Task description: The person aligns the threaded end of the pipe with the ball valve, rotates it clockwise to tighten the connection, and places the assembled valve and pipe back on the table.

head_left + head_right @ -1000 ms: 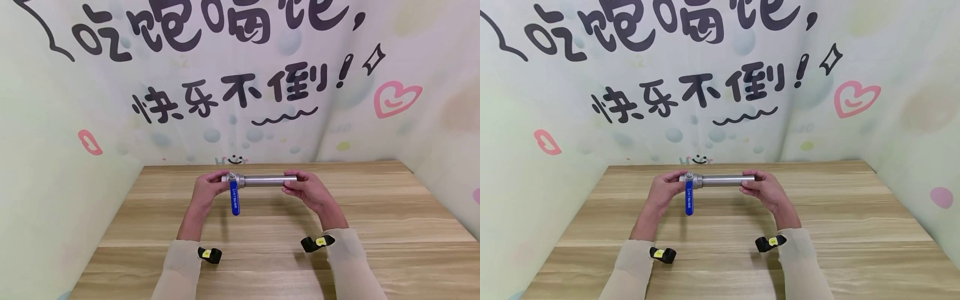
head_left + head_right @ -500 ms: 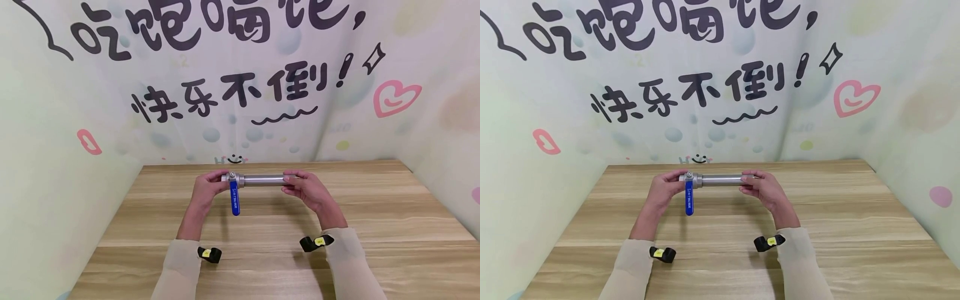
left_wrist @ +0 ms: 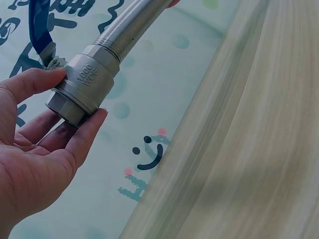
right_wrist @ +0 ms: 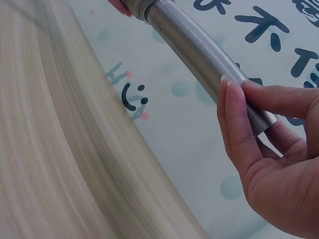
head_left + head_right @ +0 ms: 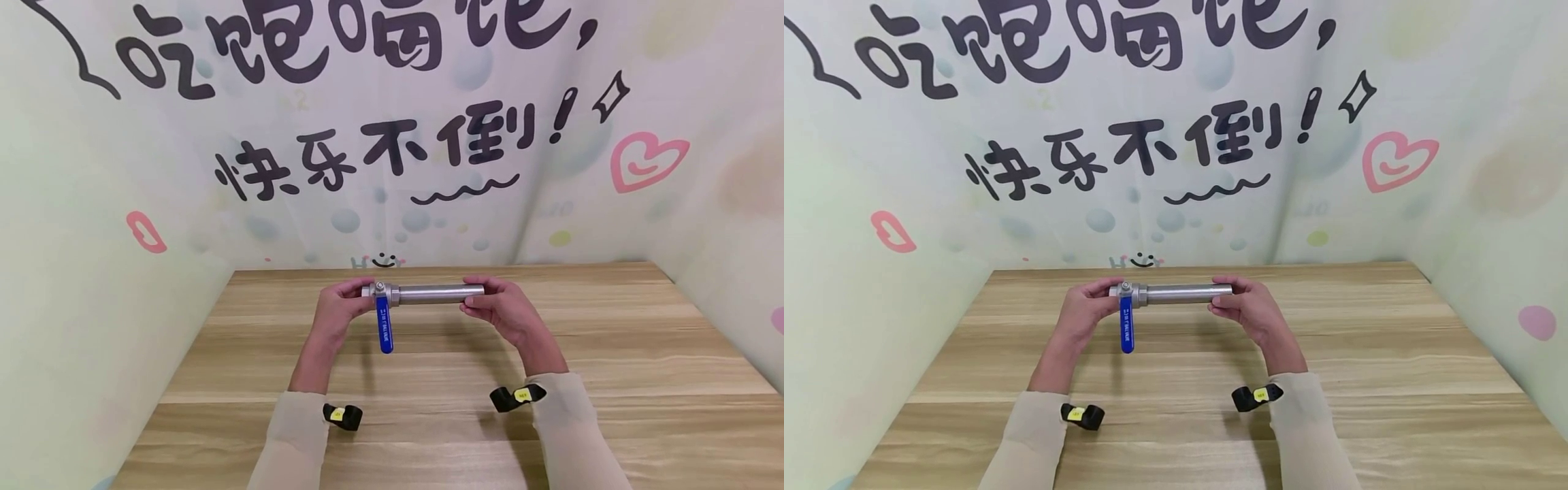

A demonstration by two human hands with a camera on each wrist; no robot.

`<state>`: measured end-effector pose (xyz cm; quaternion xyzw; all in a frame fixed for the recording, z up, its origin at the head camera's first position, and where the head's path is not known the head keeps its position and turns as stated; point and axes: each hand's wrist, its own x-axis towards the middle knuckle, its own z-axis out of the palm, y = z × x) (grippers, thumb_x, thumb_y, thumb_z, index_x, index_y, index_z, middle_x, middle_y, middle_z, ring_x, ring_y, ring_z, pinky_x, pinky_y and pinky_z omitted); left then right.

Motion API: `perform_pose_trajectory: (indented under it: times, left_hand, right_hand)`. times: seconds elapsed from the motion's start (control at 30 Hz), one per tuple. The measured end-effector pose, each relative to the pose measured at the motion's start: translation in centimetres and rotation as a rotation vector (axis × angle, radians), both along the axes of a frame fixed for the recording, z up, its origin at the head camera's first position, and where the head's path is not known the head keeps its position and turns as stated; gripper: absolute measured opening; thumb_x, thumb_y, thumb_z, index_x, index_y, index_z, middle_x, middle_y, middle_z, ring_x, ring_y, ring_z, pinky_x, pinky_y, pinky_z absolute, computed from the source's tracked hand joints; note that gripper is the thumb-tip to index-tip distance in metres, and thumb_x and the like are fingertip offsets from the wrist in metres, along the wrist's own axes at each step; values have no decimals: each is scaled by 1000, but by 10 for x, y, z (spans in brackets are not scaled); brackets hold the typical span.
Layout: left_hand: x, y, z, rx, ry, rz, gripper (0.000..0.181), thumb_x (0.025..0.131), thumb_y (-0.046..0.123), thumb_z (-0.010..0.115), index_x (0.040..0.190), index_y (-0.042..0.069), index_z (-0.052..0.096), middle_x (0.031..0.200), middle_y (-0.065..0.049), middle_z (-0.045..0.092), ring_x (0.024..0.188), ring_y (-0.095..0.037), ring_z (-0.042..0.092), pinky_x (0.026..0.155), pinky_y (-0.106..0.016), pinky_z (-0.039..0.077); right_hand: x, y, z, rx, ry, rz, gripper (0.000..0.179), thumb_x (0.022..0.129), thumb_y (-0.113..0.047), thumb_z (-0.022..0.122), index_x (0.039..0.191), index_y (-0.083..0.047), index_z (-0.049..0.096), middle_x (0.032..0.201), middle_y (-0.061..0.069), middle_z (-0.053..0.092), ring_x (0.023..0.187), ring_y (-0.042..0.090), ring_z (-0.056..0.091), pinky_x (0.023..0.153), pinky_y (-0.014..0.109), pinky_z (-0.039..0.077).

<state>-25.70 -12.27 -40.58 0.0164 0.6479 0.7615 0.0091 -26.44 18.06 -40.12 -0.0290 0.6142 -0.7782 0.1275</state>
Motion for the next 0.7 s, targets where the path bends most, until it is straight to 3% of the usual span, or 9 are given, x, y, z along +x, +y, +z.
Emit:
perform_pose_trajectory:
  times: [0.13,0.33,0.7]
  left_hand:
    - [1,-1,0,-4,-6,8,43,77,-8,71,119,-7,64,120,-25,63,98,-20,67,86,-29,57]
    - [0,-1,1,-7,-7,4,47,77,-10,69,124,-10,60,120,-25,63,97,-18,66,86,-30,57]
    - [0,0,0,-9,9,2,42,78,-9,68,119,-6,65,120,-26,63,97,-18,67,85,-29,57]
  right_hand:
    - [0,-1,-1,-6,6,14,36,85,15,59,112,-8,64,114,15,51,80,19,70,79,28,59]
    - [0,0,0,-2,-6,15,38,87,11,60,123,0,57,119,17,46,81,19,70,80,28,59]
    - [0,2,0,-25,-25,18,41,91,0,63,130,6,50,111,15,54,78,16,71,77,25,59]
